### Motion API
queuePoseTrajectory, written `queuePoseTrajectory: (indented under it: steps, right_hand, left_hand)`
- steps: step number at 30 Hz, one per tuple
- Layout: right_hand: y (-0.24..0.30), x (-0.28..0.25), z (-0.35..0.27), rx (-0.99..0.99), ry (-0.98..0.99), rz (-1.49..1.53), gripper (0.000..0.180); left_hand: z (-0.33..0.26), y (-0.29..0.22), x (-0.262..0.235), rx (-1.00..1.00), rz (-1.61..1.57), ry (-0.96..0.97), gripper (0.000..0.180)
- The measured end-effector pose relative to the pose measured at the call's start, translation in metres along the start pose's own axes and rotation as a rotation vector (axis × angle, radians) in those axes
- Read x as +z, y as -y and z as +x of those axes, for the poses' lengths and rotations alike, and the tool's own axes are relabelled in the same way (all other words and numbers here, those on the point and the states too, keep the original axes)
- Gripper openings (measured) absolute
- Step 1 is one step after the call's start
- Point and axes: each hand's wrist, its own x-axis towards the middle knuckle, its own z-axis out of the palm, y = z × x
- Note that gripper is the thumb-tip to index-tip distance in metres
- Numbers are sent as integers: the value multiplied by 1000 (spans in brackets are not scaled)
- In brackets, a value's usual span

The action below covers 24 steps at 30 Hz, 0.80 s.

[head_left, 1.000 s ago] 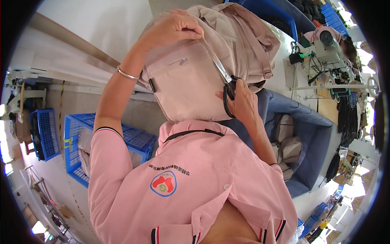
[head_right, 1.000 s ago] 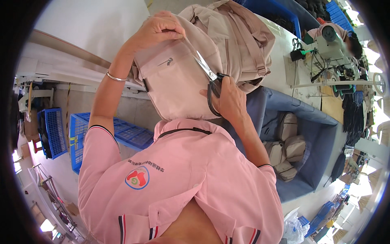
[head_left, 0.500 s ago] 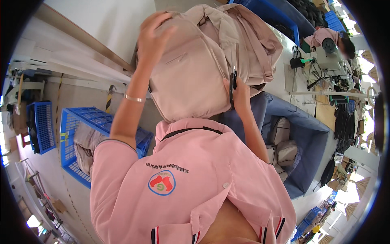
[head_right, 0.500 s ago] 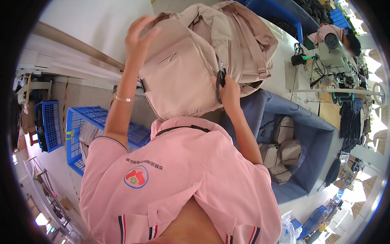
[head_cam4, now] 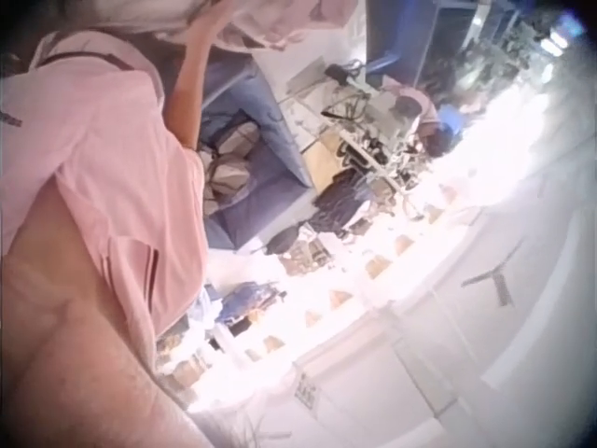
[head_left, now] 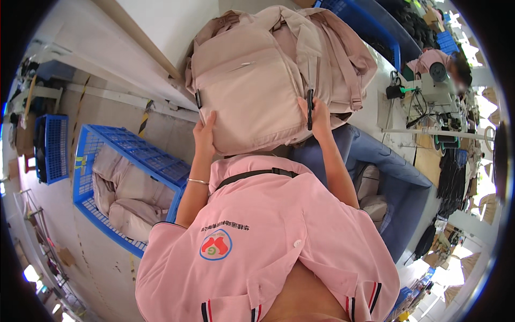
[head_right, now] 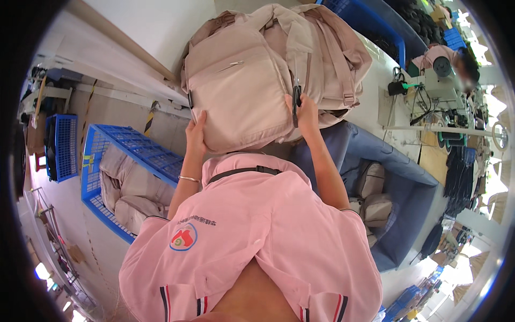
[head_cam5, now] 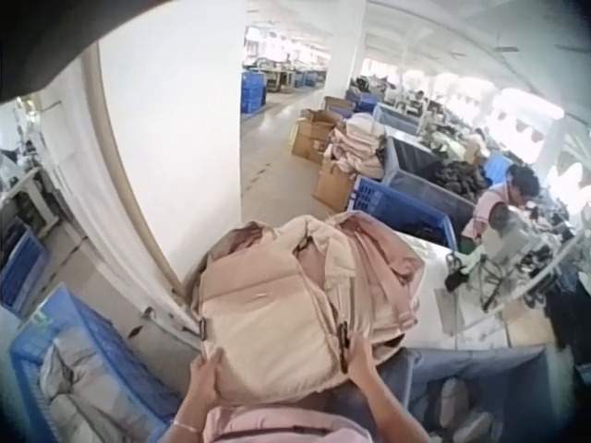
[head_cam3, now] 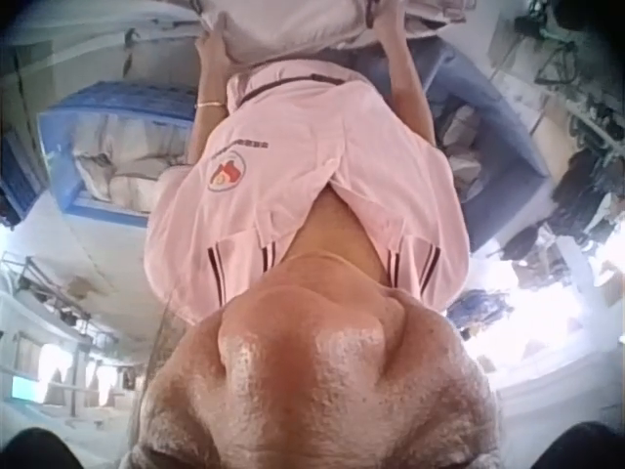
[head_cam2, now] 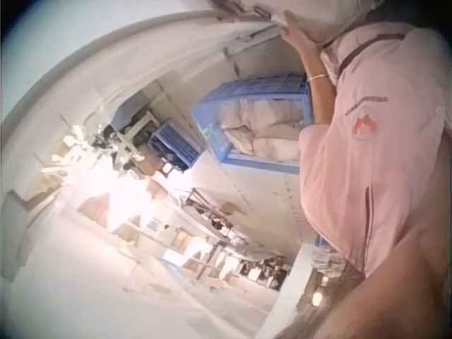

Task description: Trimming loose threads from backpacks using scissors.

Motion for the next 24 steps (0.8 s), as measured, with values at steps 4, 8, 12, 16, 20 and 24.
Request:
queuePoseTrajectory:
  steps: [4, 8, 12, 16, 20, 24]
  right_hand:
    - [-38, 15, -5, -201, -107, 43, 48]
    - [-1, 9, -48, -118, 123, 408, 28]
    - [-9, 22, -74, 211, 241, 530, 30]
    - [-9, 26, -82, 157, 365, 452, 33]
    - [-25, 29, -77, 133, 396, 366, 35]
    - [-16, 32, -72, 142, 416, 269, 37]
  left_hand:
    - [-19, -19, -12, 110, -106, 12, 42]
    - [-69, -42, -53, 274, -204, 8, 26]
    - [-124, -44, -113, 350, -153, -35, 21]
    - [-181, -39, -196, 547, -198, -384, 14]
    - [-229, -80, -248, 721, -332, -689, 14]
    - [-238, -126, -344, 797, -113, -889, 30]
